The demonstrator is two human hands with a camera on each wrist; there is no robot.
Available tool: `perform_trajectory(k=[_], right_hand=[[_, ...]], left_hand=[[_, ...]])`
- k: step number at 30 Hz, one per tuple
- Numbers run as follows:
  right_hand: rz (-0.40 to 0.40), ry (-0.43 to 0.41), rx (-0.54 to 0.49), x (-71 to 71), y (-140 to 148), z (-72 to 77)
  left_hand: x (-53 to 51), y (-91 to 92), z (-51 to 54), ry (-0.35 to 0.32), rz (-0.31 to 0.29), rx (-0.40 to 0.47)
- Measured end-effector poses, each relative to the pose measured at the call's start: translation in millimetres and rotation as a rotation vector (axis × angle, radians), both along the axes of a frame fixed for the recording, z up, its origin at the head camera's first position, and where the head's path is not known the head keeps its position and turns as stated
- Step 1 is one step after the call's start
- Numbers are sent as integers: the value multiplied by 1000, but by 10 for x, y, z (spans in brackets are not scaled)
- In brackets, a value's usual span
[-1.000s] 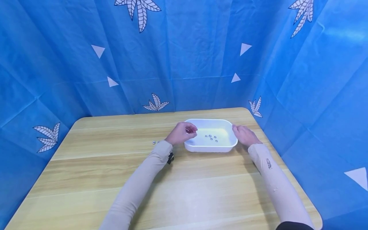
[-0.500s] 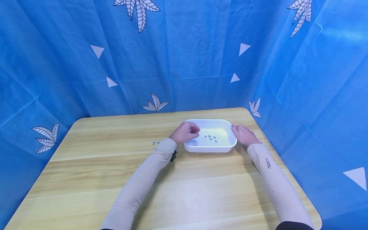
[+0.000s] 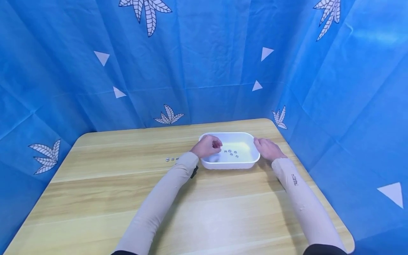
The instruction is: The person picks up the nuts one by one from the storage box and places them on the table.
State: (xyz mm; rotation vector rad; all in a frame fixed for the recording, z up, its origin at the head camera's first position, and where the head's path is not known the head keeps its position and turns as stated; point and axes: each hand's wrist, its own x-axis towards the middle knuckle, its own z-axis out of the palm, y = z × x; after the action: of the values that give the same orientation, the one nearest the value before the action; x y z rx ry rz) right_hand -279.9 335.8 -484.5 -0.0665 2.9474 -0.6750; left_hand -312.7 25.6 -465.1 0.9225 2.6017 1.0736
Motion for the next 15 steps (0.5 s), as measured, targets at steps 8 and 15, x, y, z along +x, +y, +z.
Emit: perform_trajectory(k=[8, 15], right_hand=[[1, 19, -7, -27, 16, 5], [1, 4, -21, -20, -2, -5]], left_hand=[[-27, 46, -6, -12, 18, -1], [-1, 97, 6, -29, 16, 2]])
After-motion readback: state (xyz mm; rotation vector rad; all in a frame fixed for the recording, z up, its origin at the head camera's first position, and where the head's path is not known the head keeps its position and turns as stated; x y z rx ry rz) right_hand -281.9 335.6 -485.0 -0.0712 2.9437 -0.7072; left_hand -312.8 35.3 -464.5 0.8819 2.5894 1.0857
